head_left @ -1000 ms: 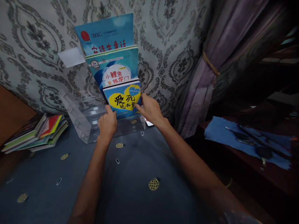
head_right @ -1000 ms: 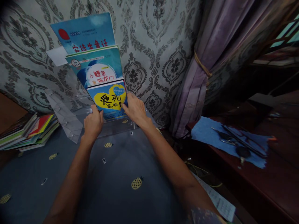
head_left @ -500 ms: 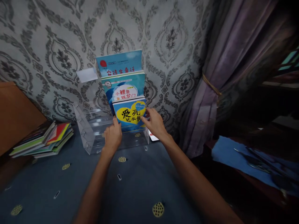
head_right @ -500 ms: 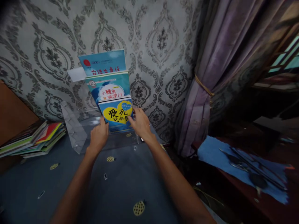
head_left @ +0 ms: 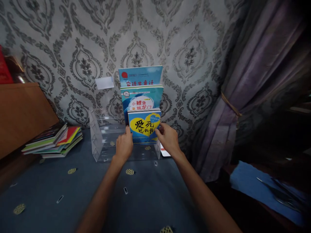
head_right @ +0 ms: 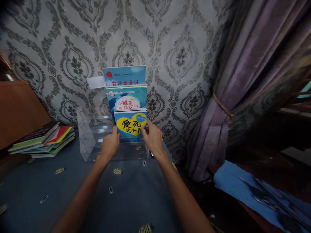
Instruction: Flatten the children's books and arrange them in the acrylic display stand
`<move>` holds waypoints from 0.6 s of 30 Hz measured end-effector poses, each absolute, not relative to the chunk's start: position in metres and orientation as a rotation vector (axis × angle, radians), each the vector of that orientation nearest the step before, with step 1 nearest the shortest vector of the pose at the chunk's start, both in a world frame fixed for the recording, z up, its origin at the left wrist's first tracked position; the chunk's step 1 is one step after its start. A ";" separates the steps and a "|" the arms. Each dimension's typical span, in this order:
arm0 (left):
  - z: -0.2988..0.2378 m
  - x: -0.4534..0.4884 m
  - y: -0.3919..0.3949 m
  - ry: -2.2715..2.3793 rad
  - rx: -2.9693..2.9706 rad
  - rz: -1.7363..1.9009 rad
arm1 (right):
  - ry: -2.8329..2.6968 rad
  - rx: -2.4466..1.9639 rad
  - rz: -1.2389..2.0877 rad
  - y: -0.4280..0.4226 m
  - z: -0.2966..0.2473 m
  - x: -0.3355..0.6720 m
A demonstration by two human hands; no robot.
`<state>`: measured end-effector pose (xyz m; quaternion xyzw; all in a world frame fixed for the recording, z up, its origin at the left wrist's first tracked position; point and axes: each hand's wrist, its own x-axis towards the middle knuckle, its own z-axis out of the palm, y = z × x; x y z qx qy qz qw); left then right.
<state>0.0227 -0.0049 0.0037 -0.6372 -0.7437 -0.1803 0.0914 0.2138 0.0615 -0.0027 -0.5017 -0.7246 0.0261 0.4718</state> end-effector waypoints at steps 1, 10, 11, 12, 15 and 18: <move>0.004 0.022 -0.005 -2.210 -1.894 -0.541 | -1.770 -1.243 0.075 0.061 -0.002 0.213; 0.002 0.022 -0.004 -2.231 -1.887 -0.577 | -1.723 -1.258 0.139 0.060 -0.003 0.210; 0.002 0.022 -0.004 -2.229 -1.887 -0.583 | -1.720 -1.252 0.143 0.061 -0.004 0.210; 0.001 0.022 -0.004 -2.227 -1.887 -0.588 | -1.717 -1.245 0.146 0.061 -0.005 0.211; 0.001 0.022 -0.004 -2.220 -1.886 -0.599 | -1.711 -1.222 0.142 0.063 -0.007 0.211; 0.001 0.022 -0.004 -2.216 -1.886 -0.600 | -1.711 -1.221 0.122 0.063 -0.008 0.211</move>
